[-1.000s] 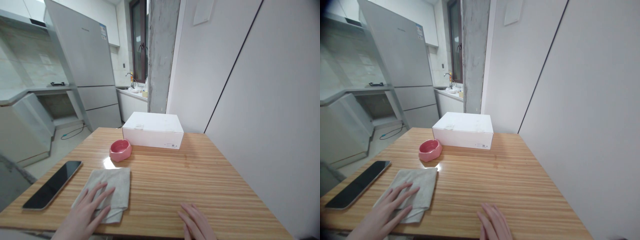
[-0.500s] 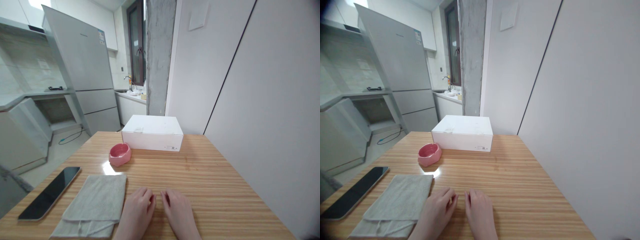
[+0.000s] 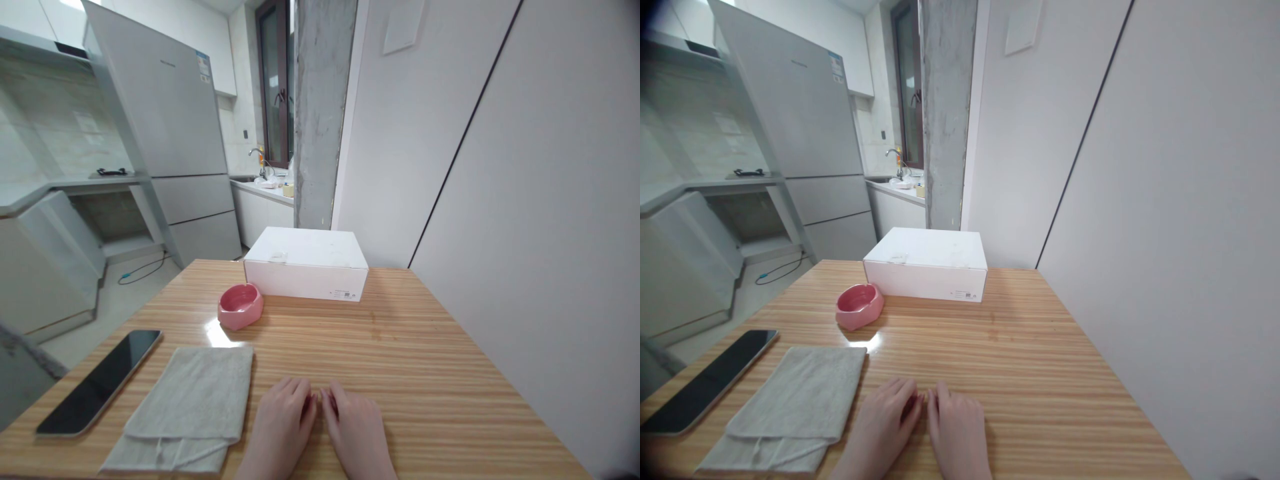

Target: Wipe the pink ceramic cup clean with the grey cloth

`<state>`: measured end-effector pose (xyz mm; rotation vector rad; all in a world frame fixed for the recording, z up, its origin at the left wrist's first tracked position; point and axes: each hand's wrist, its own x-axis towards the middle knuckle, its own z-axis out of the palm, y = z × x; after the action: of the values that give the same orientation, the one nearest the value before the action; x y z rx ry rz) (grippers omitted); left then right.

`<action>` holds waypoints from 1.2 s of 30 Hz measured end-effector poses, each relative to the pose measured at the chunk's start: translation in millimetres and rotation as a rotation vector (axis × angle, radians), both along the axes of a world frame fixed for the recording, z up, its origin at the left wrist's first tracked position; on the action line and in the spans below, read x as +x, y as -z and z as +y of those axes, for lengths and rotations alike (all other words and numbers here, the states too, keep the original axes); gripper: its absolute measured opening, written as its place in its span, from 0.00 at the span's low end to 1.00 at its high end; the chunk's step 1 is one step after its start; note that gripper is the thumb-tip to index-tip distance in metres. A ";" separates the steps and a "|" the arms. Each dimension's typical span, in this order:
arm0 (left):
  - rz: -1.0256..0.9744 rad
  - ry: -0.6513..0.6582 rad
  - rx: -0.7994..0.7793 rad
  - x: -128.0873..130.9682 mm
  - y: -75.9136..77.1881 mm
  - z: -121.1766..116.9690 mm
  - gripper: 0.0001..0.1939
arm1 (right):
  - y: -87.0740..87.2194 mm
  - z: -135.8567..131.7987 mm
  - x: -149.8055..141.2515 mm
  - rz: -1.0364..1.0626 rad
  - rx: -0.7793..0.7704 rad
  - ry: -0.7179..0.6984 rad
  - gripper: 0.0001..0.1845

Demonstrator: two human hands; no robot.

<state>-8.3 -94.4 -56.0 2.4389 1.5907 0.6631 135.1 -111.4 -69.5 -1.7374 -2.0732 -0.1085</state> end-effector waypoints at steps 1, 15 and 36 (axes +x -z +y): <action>-0.001 0.000 -0.001 0.3 0.1 0.2 0.10 | 0.8 -0.2 0.1 -0.026 -0.003 0.001 0.12; 0.002 -0.003 -0.013 -0.7 0.7 0.8 0.09 | 2.3 -3.9 2.2 0.059 0.089 -0.064 0.16; 0.003 -0.002 -0.018 -1.5 -0.2 -0.1 0.09 | -2.2 -6.3 1.5 0.074 0.067 -0.063 0.18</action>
<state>-9.8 -94.5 -55.8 2.4267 1.5935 0.6435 136.6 -117.7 -67.3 -1.6112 -2.0455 -0.0922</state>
